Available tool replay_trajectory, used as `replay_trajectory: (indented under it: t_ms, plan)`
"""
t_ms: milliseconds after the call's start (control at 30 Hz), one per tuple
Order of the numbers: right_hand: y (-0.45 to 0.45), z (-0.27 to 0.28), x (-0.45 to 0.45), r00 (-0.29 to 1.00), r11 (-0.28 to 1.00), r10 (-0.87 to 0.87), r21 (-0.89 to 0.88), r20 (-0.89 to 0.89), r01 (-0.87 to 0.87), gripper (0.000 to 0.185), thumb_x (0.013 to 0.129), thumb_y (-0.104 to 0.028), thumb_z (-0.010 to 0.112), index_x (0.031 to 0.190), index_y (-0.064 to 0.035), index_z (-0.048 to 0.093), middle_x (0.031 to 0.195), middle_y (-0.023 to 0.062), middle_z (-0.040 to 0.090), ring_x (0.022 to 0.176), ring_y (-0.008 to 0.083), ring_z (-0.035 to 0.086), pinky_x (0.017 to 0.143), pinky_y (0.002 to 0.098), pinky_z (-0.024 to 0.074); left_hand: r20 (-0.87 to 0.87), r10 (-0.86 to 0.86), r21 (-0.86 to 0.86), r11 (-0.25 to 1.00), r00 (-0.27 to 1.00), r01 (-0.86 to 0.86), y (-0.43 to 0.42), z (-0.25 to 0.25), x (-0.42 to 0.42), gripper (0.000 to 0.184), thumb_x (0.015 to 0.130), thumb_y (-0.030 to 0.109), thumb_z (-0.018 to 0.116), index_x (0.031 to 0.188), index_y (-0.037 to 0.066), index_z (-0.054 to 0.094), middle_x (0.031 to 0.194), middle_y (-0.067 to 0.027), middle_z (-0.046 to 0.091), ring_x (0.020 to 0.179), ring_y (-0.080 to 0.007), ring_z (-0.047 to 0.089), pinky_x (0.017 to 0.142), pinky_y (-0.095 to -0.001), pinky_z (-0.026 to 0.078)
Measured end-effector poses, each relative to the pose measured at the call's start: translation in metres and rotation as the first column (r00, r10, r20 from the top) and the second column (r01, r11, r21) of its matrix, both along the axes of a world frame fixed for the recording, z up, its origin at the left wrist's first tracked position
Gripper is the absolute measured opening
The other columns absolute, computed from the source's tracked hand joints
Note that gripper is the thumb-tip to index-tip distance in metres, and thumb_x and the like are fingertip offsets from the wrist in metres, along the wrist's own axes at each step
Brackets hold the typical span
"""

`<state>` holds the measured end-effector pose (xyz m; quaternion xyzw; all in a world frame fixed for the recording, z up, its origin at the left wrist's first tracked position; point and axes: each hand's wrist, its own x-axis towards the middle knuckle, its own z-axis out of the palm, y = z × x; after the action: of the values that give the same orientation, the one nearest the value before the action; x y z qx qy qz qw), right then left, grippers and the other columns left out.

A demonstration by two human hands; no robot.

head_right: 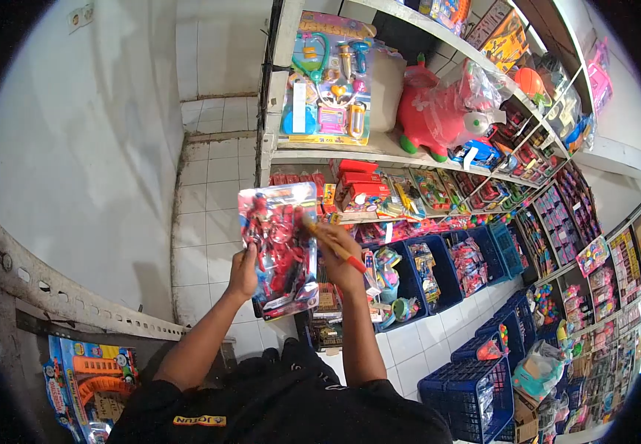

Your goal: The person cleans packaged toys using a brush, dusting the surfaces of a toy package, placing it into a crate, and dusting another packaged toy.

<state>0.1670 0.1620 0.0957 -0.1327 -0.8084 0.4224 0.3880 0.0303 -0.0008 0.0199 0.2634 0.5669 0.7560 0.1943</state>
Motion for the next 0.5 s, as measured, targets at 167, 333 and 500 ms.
replay_trajectory:
  t_ms: [167, 333, 500]
  plan:
    - [-0.003, -0.005, 0.005, 0.997, 0.997, 0.035, -0.072, 0.062, -0.03, 0.028, 0.083, 0.008, 0.065, 0.109, -0.0027, 0.065, 0.106, 0.0096, 0.068, 0.103, 0.0185, 0.064, 0.089, 0.03, 0.0497, -0.057, -0.026, -0.052, 0.998, 0.998, 0.023, -0.001, -0.015, -0.008, 0.041, 0.103, 0.037, 0.042, 0.076, 0.006, 0.048, 0.066, 0.0043, 0.039, 0.066, -0.0083, 0.036, 0.059, -0.0307, 0.031]
    - [-0.003, 0.017, 0.007, 0.986, 0.953, 0.113, 0.267, 0.124, -0.143, 0.022, 0.083, 0.003, 0.066, 0.102, -0.0058, 0.07, 0.102, 0.0114, 0.07, 0.1, 0.0291, 0.065, 0.091, 0.038, 0.0488, -0.14, -0.08, -0.123, 0.99, 0.987, 0.063, 0.003, -0.023, -0.007, 0.048, 0.104, 0.041, 0.039, 0.073, 0.006, 0.049, 0.066, 0.0056, 0.04, 0.067, -0.0073, 0.035, 0.06, -0.0302, 0.032]
    - [-0.012, 0.035, 0.0, 0.992, 0.962, 0.119, 0.239, 0.052, -0.128, 0.021, 0.083, 0.003, 0.065, 0.103, -0.0042, 0.07, 0.103, 0.0113, 0.07, 0.099, 0.0279, 0.066, 0.089, 0.0365, 0.0501, -0.136, -0.118, -0.146, 0.984, 0.984, 0.098, -0.002, -0.021, -0.006, 0.045, 0.104, 0.038, 0.04, 0.076, 0.005, 0.051, 0.067, 0.0053, 0.042, 0.067, -0.0071, 0.036, 0.06, -0.0304, 0.034]
